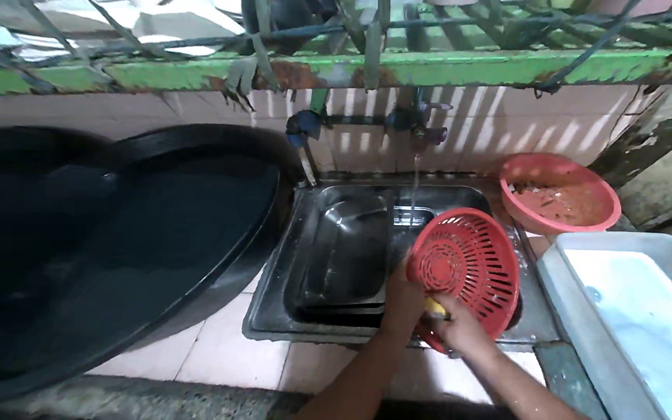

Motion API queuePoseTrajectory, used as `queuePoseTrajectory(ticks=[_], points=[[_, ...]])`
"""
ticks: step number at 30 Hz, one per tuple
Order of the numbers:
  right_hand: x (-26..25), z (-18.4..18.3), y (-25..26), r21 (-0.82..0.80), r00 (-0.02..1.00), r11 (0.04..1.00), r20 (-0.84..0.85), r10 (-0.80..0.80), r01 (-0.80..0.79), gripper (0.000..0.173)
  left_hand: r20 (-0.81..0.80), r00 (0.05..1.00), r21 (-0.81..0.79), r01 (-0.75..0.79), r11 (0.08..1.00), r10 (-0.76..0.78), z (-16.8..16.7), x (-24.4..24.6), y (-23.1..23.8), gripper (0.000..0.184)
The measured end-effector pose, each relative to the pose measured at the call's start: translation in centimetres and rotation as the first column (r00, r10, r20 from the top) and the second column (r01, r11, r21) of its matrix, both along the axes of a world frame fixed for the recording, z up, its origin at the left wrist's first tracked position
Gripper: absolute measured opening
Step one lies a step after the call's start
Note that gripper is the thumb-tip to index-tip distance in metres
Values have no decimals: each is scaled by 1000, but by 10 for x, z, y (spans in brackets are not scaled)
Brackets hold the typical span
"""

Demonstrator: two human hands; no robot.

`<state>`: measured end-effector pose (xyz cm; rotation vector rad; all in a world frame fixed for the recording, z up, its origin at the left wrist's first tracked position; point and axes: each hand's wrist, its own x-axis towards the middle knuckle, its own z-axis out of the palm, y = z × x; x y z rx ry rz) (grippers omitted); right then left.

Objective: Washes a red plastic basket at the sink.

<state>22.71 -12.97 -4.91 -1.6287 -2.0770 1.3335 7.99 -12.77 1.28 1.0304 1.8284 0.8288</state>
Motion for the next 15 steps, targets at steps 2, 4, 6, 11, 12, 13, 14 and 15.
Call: queuePoseTrajectory(ticks=[2,4,6,11,12,13,14,15], points=[[-8,-1,-7,40,996,999,-90,21,-17,50,-35,999,-40,5,999,-7,5,-4,2,62],[17,-17,-2,225,975,950,92,201,-217,42,-25,1000,-41,-8,999,7,2,-11,1,63],[53,-21,19,320,900,872,354,252,-370,33,25,999,-1,-26,1000,26,-4,-16,0,60],[55,51,91,571,835,668,533,140,-477,25,75,997,7,19,1000,-19,-8,-17,7,62],[44,62,102,687,851,527,501,155,-500,25,77,996,1,39,999,-39,-7,-16,9,62],[35,70,112,746,847,405,496,191,-528,27,73,996,3,59,998,-59,-6,-16,10,62],[31,72,120,755,829,343,517,214,-559,29,63,995,10,75,997,-75,-4,-15,10,61],[34,66,126,740,814,341,537,220,-580,30,53,995,18,80,997,-81,-3,-16,10,59]])
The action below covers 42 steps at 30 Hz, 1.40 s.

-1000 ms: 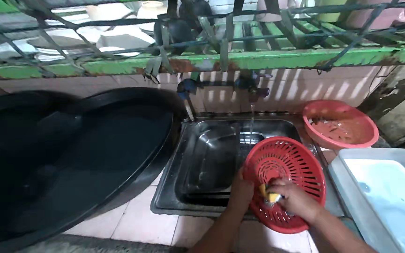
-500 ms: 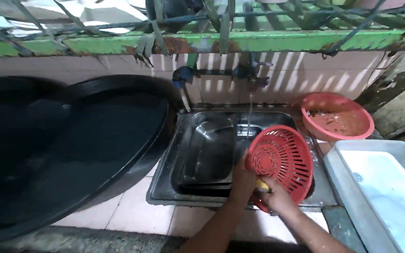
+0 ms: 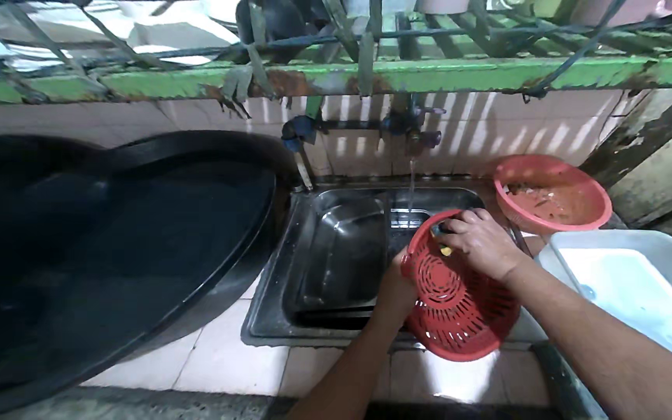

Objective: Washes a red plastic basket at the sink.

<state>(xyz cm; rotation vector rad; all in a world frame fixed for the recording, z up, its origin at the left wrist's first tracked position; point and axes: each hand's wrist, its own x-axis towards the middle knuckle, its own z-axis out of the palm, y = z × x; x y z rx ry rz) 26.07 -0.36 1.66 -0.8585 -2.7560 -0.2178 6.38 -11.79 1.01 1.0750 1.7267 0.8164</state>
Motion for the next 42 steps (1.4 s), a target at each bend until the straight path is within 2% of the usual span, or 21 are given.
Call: queuePoseTrajectory(ticks=[3,6,8,9,11,12,13,15,17,21,23,25,26,30,33,35,36,38,39,40,42], points=[[36,-40,-11,-195,953,944,203,-227,267,26,43,999,66,-28,997,25,-7,-8,-1,54],[49,-74,-63,-471,886,761,348,-306,447,37,92,992,108,-101,989,91,-24,-12,-4,51],[31,-78,-92,-624,899,649,271,-343,436,41,71,990,92,-132,987,126,-27,-11,-6,54],[19,-72,-99,-738,904,547,207,-375,396,42,61,988,74,-144,987,140,-25,-11,-8,56],[2,-50,-101,-918,802,331,-23,-597,220,43,61,988,23,-145,989,143,-18,-11,-14,63],[-1,-36,-97,-940,658,314,-153,-738,132,43,72,987,11,-146,989,145,-16,-11,-17,67],[0,-22,-89,-932,477,355,-280,-833,71,41,85,986,16,-146,989,144,-16,-11,-21,70],[14,0,-64,-869,192,493,-477,-857,40,42,86,988,42,-132,990,129,-16,-9,-27,72],[36,9,-36,-828,138,555,-542,-829,80,45,59,995,46,-88,995,86,-11,-2,-32,69],[33,17,-3,-885,149,458,-443,-884,81,49,62,997,21,-36,999,34,-3,4,-34,69],[17,26,-8,-860,193,504,-484,-854,74,47,247,968,16,-39,999,33,-7,-5,-36,73],[9,31,-15,-815,232,576,-548,-804,71,47,463,886,34,1,999,-17,-2,-16,-29,77],[6,33,-19,-793,258,606,-574,-777,62,45,472,880,34,39,999,-51,3,-21,-22,78],[-6,39,-28,-721,363,690,-629,-687,57,48,109,974,4,201,980,-200,20,-21,3,67],[-14,46,-30,-628,507,751,-589,-629,203,51,-92,967,113,245,963,-236,31,-6,4,66],[-31,52,-44,-444,688,866,-555,-468,230,47,-219,935,122,309,943,-278,40,7,1,60],[-42,53,-53,-352,780,919,-518,-351,180,43,-270,921,145,326,934,-280,41,13,-2,49],[-56,44,-58,-156,870,986,-476,-131,63,40,-294,932,254,290,923,-212,32,19,-4,29],[-53,40,-54,-169,867,983,-479,-140,66,41,-288,930,221,298,929,-230,32,19,-3,31],[-44,37,-47,-267,842,956,-482,-240,120,43,-272,922,139,322,936,-277,36,19,-4,41],[-20,32,-28,-489,705,829,-485,-517,271,47,-199,927,36,331,943,-318,38,18,-8,63]])
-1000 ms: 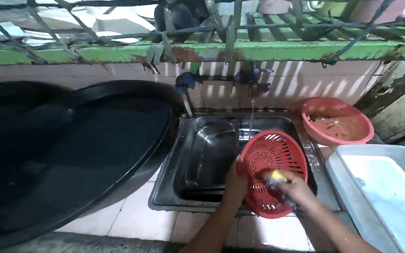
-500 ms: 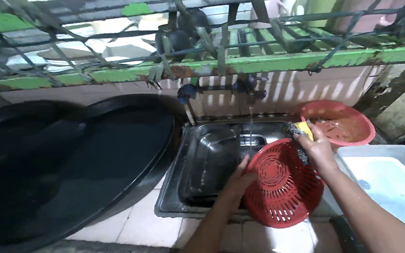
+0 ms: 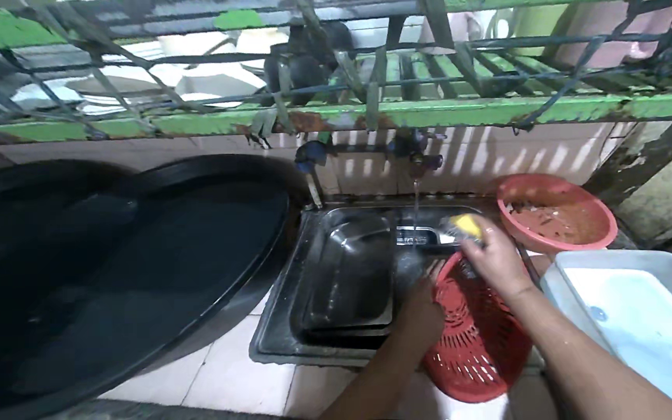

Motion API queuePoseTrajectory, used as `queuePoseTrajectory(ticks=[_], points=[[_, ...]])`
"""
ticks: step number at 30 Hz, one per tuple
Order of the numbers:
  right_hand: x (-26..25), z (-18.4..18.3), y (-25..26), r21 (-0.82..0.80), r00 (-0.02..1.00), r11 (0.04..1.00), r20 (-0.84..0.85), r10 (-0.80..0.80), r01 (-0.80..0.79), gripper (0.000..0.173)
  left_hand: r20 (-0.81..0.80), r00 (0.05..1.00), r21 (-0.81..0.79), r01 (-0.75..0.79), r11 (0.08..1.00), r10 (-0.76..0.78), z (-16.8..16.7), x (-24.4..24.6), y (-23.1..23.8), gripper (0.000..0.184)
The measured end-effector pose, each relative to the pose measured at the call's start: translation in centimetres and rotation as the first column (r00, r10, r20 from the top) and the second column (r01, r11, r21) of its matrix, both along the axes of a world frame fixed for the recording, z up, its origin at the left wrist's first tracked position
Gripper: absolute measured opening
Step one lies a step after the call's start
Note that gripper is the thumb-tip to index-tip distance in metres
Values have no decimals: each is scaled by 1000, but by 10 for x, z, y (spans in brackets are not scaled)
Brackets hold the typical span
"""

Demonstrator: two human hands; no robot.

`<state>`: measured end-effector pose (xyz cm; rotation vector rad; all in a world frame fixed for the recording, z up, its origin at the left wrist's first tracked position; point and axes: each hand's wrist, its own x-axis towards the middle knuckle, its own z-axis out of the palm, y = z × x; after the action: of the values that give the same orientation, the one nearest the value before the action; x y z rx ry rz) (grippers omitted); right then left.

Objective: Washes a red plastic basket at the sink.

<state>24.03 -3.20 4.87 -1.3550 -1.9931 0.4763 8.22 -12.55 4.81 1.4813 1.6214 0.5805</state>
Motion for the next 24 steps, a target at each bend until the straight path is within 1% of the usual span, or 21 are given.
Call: queuePoseTrajectory(ticks=[1,2,3,4,5,7,8,9,10,11,12,13,14,15,16,18,20,21,22,24], points=[[9,-2,10,-69,993,993,-50,-104,101,48,19,1000,-9,-12,1000,12,-1,1,-2,66],[14,-3,15,-102,983,981,-63,-174,167,48,28,999,-3,-22,1000,22,-1,2,-3,67],[12,0,14,-94,980,977,-42,-194,190,47,29,999,-5,-27,1000,27,0,3,-3,67],[5,6,7,-44,986,985,11,-164,164,45,23,999,-15,-30,999,30,1,4,-1,66],[-7,13,-3,15,992,995,78,-97,97,44,11,1000,-24,-27,999,27,3,4,1,64],[-30,14,-19,170,977,980,200,71,-106,40,-3,999,10,-40,999,40,3,2,3,51],[-36,8,-20,237,965,954,231,127,-182,40,1,999,38,-50,998,50,-1,-1,2,47],[-35,3,-17,249,964,947,220,150,-204,42,12,999,39,-48,998,47,-4,-3,1,50],[-28,1,-13,186,974,967,182,139,-172,43,24,999,34,-40,999,39,-7,-6,-1,56],[-17,0,-7,80,988,993,130,81,-92,44,35,999,41,-40,998,39,-10,-8,-4,61],[-3,-3,0,-29,998,999,59,-18,19,46,47,998,48,-50,998,48,-12,-9,-8,63],[14,-9,8,-136,991,982,-2,-136,134,49,64,996,54,-69,996,66,-14,-11,-12,64],[30,-20,15,-240,968,944,-50,-246,228,52,83,992,53,-101,994,96,-16,-13,-16,65],[44,-34,20,-321,937,902,-100,-335,289,52,101,984,30,-152,988,148,-16,-14,-20,63],[55,-51,20,-372,904,873,-160,-396,316,52,113,969,-9,-221,975,221,-17,-15,-23,59],[68,-77,11,-441,851,839,-256,-459,320,49,107,929,-80,-346,935,353,-17,-17,-26,55],[73,-82,-1,-497,842,799,-217,-494,340,49,102,901,-117,-411,904,423,-20,-21,-28,55],[75,-75,-7,-498,842,791,-197,-502,355,48,115,889,-126,-429,895,442,-24,-22,-28,55],[77,-63,-12,-464,847,811,-205,-491,358,47,136,876,-128,-447,885,462,-29,-22,-27,53],[89,-31,-20,-337,863,880,-267,-430,334,47,171,859,-150,-461,875,482,-44,-20,-24,54]])
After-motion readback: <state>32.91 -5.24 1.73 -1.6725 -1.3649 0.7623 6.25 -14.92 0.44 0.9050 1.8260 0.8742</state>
